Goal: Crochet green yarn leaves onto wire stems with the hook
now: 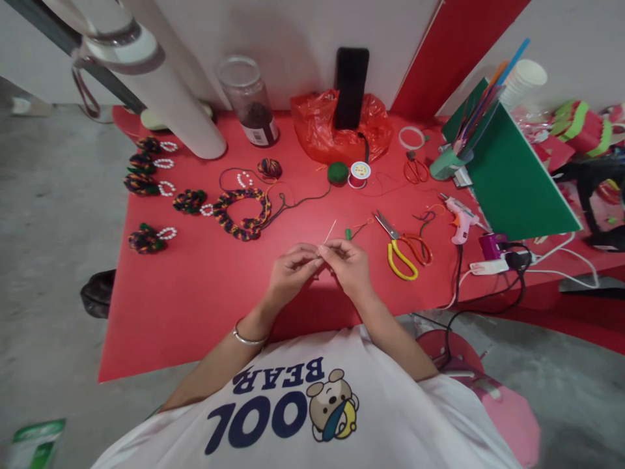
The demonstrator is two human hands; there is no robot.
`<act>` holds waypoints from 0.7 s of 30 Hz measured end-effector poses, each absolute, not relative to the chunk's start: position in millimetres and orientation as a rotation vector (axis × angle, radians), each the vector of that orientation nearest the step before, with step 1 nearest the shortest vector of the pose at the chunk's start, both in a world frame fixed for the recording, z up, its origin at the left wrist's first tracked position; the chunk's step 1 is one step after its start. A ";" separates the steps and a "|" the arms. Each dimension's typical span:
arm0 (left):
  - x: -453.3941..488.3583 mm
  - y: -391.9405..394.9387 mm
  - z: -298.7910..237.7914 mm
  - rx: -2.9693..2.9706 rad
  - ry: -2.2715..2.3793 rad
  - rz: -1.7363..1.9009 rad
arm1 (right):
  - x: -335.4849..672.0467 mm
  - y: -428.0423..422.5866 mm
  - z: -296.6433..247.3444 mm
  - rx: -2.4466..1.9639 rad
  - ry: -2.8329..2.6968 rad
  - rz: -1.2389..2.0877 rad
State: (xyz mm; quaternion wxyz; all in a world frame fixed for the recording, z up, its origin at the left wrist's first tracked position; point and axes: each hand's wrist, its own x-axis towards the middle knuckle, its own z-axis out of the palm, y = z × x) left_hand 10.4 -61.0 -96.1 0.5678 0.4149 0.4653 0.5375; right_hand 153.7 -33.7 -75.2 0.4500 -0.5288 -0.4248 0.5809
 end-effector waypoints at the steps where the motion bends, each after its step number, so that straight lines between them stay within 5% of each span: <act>1: 9.8 -60.7 -97.8 0.975 1.087 1.265 | 153.3 -34.3 -76.0 -1.320 -1.075 1.403; 21: 0.6 -57.2 -103.7 1.050 0.988 1.282 | 152.9 -41.5 -77.2 -1.272 -1.047 1.478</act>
